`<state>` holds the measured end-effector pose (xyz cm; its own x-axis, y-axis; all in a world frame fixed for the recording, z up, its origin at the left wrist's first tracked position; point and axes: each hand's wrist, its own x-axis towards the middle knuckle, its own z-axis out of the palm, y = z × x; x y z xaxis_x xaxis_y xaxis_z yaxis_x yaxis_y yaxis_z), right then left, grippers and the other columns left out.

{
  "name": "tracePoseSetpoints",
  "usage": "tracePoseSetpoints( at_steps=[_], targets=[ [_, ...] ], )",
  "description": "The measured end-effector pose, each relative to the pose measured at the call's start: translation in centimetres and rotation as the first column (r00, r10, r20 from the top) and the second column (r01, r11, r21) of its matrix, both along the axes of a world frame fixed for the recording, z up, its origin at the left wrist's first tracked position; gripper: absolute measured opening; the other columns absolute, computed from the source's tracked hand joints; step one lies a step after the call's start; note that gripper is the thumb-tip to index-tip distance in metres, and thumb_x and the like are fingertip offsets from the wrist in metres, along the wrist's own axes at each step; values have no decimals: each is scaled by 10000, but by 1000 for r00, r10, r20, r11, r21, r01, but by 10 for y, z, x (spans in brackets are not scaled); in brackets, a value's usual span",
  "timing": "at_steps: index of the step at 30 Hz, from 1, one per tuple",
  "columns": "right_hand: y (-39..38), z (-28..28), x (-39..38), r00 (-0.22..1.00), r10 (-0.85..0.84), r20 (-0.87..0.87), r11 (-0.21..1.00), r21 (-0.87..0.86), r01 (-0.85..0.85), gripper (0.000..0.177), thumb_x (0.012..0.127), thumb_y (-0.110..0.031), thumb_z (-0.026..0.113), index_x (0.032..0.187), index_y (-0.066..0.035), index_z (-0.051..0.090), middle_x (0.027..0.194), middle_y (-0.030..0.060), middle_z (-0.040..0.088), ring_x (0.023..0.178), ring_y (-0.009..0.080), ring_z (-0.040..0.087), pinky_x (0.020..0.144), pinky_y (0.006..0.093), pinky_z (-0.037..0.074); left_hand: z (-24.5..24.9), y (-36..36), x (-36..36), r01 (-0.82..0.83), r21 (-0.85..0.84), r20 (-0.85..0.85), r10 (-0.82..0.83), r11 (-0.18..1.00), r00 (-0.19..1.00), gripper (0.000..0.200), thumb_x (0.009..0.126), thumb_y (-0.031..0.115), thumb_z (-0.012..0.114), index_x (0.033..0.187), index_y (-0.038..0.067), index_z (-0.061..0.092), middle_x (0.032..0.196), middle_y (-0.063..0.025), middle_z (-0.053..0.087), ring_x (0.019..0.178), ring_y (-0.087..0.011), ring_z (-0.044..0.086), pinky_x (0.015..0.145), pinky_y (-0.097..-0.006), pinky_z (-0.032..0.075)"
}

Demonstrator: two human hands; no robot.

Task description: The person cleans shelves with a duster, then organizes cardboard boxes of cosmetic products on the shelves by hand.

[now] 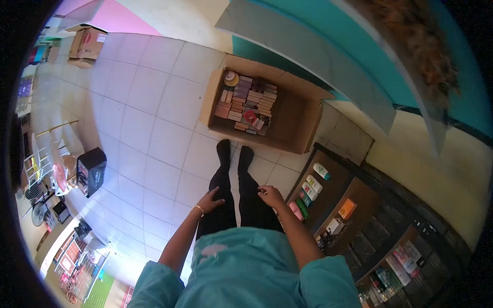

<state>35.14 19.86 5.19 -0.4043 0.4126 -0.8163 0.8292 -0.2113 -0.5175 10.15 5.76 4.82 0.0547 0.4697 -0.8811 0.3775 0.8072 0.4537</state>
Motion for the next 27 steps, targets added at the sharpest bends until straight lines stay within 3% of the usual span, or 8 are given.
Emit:
tracePoseSetpoints(
  at_steps=[2,5,9,13,17,20,23,27],
  targets=[
    [18,-12,-20,999,-21,-38,996,86,24,381,684,-154,602,1050,-83,520,886,107,566,753,211,572,696,312,446,-2,23,9,240,42,-100,-235,970,967,649,707,445,549,1247,172,312,1247,-204,319,1153,-334,315,951,-405,268],
    [60,-55,-49,996,55,-65,958,285,-34,503,647,-103,621,1123,-104,459,918,90,534,732,196,541,697,319,435,-21,61,22,397,189,-162,-370,898,915,524,730,392,533,1190,190,382,1237,-137,358,1114,-322,369,929,-424,293],
    [143,-151,-69,989,63,-137,887,462,7,373,644,-112,626,995,-39,524,948,137,522,830,268,522,722,353,428,-65,104,30,252,370,-119,-224,894,967,391,756,267,523,1113,122,455,1102,-109,481,993,-284,470,824,-382,386],
    [216,-235,-86,1000,-13,10,846,533,6,370,625,-109,658,967,-28,543,926,150,545,850,285,532,724,349,428,-110,119,37,-13,454,-22,26,891,999,345,764,231,513,1076,90,471,971,-132,538,912,-281,508,771,-370,414],
    [264,-291,-101,996,90,20,689,720,-77,349,639,-74,630,981,-85,564,906,137,553,789,257,546,691,327,437,-126,132,29,227,244,29,-241,943,970,355,782,258,493,1090,82,464,945,-133,540,871,-275,526,775,-390,399],
    [275,-315,-129,998,7,70,728,684,-53,295,654,-64,595,944,-113,584,936,115,557,829,278,544,698,349,441,-130,150,17,196,392,-60,-188,899,980,368,790,273,482,1102,80,455,966,-126,534,879,-271,527,803,-395,375],
    [272,-344,-148,974,155,163,542,810,-222,279,741,-67,498,1009,-128,550,931,111,552,835,277,547,690,376,455,-128,164,6,177,373,34,-204,911,978,369,790,264,480,1108,79,449,984,-124,526,890,-270,521,822,-392,360],
    [271,-361,-163,925,178,336,457,804,-380,249,742,-63,459,959,-138,556,912,118,551,817,272,553,651,385,459,-129,167,0,229,399,-8,-246,888,969,385,779,245,493,1124,84,437,996,-125,519,884,-276,517,800,-390,370]
  ],
)
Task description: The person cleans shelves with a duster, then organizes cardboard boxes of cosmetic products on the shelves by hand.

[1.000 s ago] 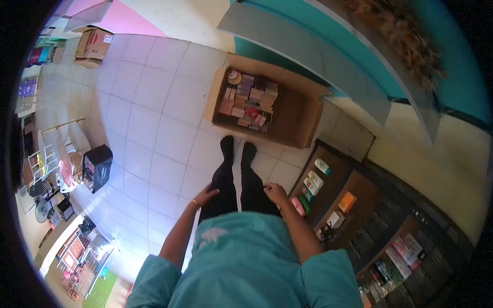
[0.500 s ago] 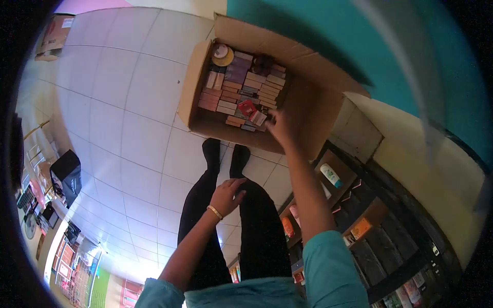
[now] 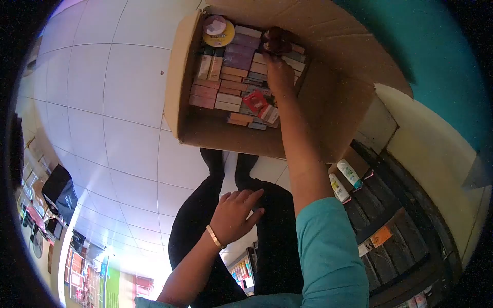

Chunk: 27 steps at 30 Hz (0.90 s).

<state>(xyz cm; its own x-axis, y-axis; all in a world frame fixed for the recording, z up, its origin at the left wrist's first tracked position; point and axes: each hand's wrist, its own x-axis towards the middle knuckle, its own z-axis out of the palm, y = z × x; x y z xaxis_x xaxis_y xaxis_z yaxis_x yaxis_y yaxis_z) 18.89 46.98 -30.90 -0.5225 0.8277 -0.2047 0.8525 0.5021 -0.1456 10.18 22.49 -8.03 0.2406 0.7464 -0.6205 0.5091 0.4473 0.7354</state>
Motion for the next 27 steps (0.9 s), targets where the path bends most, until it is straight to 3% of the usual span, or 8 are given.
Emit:
tracePoseSetpoints(
  at_steps=[5,11,14,17,20,23,26,27],
  targets=[
    [8,-16,-4,992,102,72,987,119,-110,205,736,-57,446,927,-57,520,807,131,563,750,279,566,619,379,460,-3,1,-3,-19,-1,27,19,1000,999,384,776,223,492,1130,89,430,998,-121,514,901,-272,508,793,-386,375],
    [10,-3,-4,972,59,226,996,-78,-42,197,712,-74,507,904,-33,517,777,128,561,762,262,559,642,382,450,-6,3,0,-41,-8,38,41,999,998,382,762,192,497,1121,79,433,989,-122,513,885,-271,506,769,-381,386],
    [7,11,16,960,136,-246,990,78,-121,253,677,-88,573,914,-25,510,795,131,565,806,252,555,666,387,444,-10,3,0,-128,-36,56,130,991,990,377,749,173,508,1106,71,439,984,-127,513,872,-273,506,758,-379,391],
    [-7,62,27,921,110,-373,990,124,-68,317,638,-105,629,915,-12,506,789,125,565,796,259,552,676,382,440,-12,3,5,-257,-62,73,261,964,963,401,727,146,532,1107,66,433,986,-135,508,869,-277,506,774,-385,387],
    [-29,101,49,877,-120,-465,992,-16,128,295,632,-99,644,891,-18,529,804,74,569,721,173,549,650,273,436,-11,-1,13,-371,-102,86,380,923,921,512,681,130,588,1149,65,392,1040,-150,480,928,-292,484,823,-388,370],
    [-61,117,68,579,-682,-447,704,-617,352,276,604,-110,658,834,-24,532,721,49,556,644,135,531,596,282,437,-9,-3,18,-486,11,30,485,874,874,676,616,136,655,1203,66,328,1138,-167,412,1039,-311,414,878,-383,342],
    [-100,143,72,592,-740,-318,550,-792,263,247,595,-131,662,778,-25,534,688,32,553,612,94,514,547,241,420,-11,-6,19,-487,145,-120,504,861,855,865,520,193,728,1244,75,268,1240,-171,310,1147,-329,302,929,-406,281],
    [-110,153,73,686,-688,-237,510,-830,225,261,594,-149,661,777,-19,528,675,32,551,615,92,516,540,235,414,-9,-4,17,-482,172,-167,507,859,845,869,512,207,729,1242,81,274,1240,-169,308,1145,-331,301,933,-408,266]
  ],
)
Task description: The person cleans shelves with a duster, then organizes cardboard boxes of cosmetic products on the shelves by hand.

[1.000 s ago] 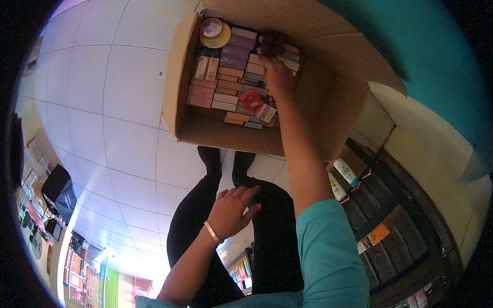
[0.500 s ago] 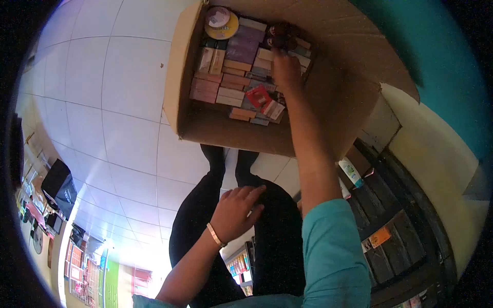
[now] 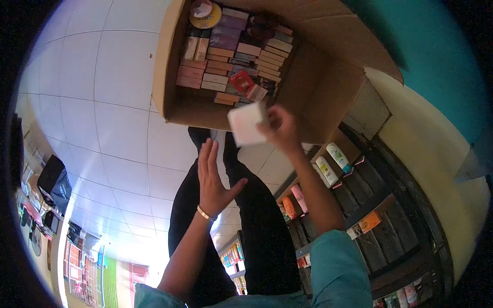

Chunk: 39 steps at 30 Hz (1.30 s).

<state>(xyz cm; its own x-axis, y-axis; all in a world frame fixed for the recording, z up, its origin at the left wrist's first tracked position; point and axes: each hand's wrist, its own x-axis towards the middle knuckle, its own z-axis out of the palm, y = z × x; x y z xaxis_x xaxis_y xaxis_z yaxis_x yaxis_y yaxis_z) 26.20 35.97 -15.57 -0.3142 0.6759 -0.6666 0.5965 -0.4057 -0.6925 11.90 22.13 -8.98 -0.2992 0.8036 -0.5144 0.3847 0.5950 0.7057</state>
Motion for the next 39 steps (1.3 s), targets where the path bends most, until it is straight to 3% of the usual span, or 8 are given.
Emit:
tracePoseSetpoints(
  at_steps=[6,8,13,21,23,25,33,39],
  targets=[
    [-41,58,-19,937,342,-69,905,-243,-349,203,667,-150,620,770,-30,493,566,3,481,564,46,472,535,195,373,-7,-5,6,26,-41,260,-14,999,966,986,462,250,753,1268,70,215,1222,-165,299,1095,-302,362,887,-395,320],
    [-39,48,-13,981,7,-195,863,-494,-104,178,730,-180,576,795,-29,506,574,12,493,578,58,484,552,197,380,-12,-6,10,-207,-76,517,216,975,828,975,483,210,745,1275,62,198,1190,-161,331,1089,-286,370,871,-383,342],
    [-13,16,-9,904,-386,-184,801,-553,230,216,820,-224,484,902,-30,529,713,35,546,646,90,513,590,217,410,-15,-6,-5,-502,-579,808,536,643,-245,788,648,394,567,1274,77,209,1167,-193,371,1037,-321,425,806,-437,410],
    [52,-91,15,972,-200,127,980,1,201,369,720,-211,623,1037,-77,490,884,52,543,774,128,518,672,235,424,-30,-5,-20,-523,-550,835,449,651,-319,770,729,639,284,1258,82,229,1203,-214,348,1010,-364,455,690,-422,488],
    [74,-143,27,987,-146,73,915,390,106,562,639,-231,698,1099,-52,428,973,79,514,852,172,506,743,288,418,-32,-5,-18,-527,-569,814,521,631,-257,782,724,657,269,1255,83,236,1185,-211,370,968,-348,490,653,-394,496],
    [103,-145,5,923,-242,298,917,380,118,779,562,-181,748,1162,24,296,1156,174,377,1089,272,367,915,351,304,-31,0,-15,-546,-589,786,580,595,-215,782,726,666,250,1250,84,248,1161,-207,395,938,-331,512,623,-371,498],
    [141,-205,-29,945,-308,108,822,531,208,884,463,-248,798,1135,31,296,1105,166,421,1007,244,438,837,338,382,-40,-10,-12,-520,-680,691,688,517,-221,741,753,652,225,1200,72,338,1080,-172,464,924,-297,513,654,-394,477],
    [143,-194,-31,881,-449,148,776,554,303,1039,451,-291,791,1232,24,182,1167,192,358,1088,273,368,910,352,317,-36,2,-21,-489,-538,825,549,687,-137,690,810,574,198,1269,59,231,1224,-135,359,1088,-272,395,819,-443,398]
  ],
)
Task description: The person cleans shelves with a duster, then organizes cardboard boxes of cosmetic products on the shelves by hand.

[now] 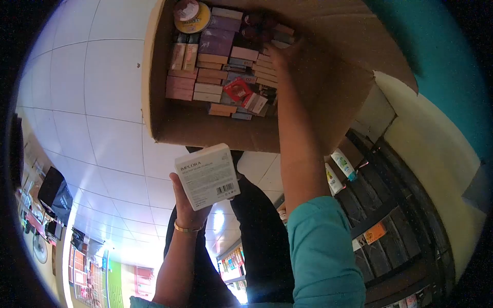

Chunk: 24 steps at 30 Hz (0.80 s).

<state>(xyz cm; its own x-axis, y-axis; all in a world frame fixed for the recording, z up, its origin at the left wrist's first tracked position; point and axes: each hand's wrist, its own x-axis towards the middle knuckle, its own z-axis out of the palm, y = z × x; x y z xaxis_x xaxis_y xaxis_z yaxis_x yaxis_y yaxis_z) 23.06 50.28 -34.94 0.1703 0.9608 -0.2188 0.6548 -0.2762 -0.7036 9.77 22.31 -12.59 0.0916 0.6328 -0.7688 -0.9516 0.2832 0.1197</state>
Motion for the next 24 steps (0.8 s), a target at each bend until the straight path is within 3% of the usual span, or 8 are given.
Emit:
tracePoseSetpoints(
  at_steps=[4,7,10,15,16,18,23,24],
  targets=[
    [-10,19,23,975,59,212,994,81,-78,1018,506,-297,763,1259,-3,144,1203,194,317,1112,286,342,928,357,295,-1,2,2,-92,51,132,84,994,988,664,821,549,225,1263,54,248,1231,-130,357,1106,-257,382,865,-427,360],
    [-19,61,40,991,80,103,996,-44,-75,1008,524,-235,761,1273,-39,116,1236,200,251,1114,343,316,916,412,299,-1,-1,9,-82,7,123,80,997,989,643,826,533,245,1252,52,273,1213,-128,384,1097,-251,395,881,-431,340],
    [-37,107,44,954,2,-299,998,-57,-20,966,536,-189,753,1272,-71,138,1232,175,275,1118,320,324,913,406,305,1,-7,14,-63,-47,97,68,997,993,626,826,524,267,1234,51,310,1189,-129,414,1080,-251,414,881,-425,338],
    [-64,116,58,862,502,-73,863,-20,-505,929,522,-68,713,1270,-128,166,1195,155,340,1128,281,335,938,374,278,-5,-20,21,-185,68,203,168,980,965,570,804,469,413,1176,39,377,1132,-127,463,1026,-238,457,846,-379,375],
    [-67,115,53,806,590,-49,806,-16,-592,924,519,-45,703,1269,-132,171,1179,156,360,1132,271,335,945,360,267,-4,-21,21,-122,65,107,114,990,988,543,792,429,458,1158,34,388,1111,-123,475,1008,-227,466,838,-371,381],
    [-69,112,49,801,590,-99,799,-67,-597,897,509,-24,678,1256,-136,194,1186,155,364,1142,271,328,949,358,262,-2,-22,22,2,33,-89,1,999,996,500,768,350,548,1121,23,411,1069,-115,499,972,-207,485,822,-354,393],
    [-59,92,50,735,672,-91,704,-227,-673,765,542,-103,704,1200,-125,314,1210,147,345,1132,250,348,916,354,303,0,-16,23,-18,-173,-81,4,985,997,409,762,271,580,1050,16,442,999,-95,521,908,-171,505,790,-322,412],
    [-60,93,45,715,699,24,707,-177,-685,683,547,-146,709,1142,-106,376,1168,145,387,1093,247,388,881,356,332,-1,-17,24,-12,-218,-111,-13,976,994,401,771,283,571,1041,15,445,989,-93,523,896,-167,510,780,-316,418]
  ],
)
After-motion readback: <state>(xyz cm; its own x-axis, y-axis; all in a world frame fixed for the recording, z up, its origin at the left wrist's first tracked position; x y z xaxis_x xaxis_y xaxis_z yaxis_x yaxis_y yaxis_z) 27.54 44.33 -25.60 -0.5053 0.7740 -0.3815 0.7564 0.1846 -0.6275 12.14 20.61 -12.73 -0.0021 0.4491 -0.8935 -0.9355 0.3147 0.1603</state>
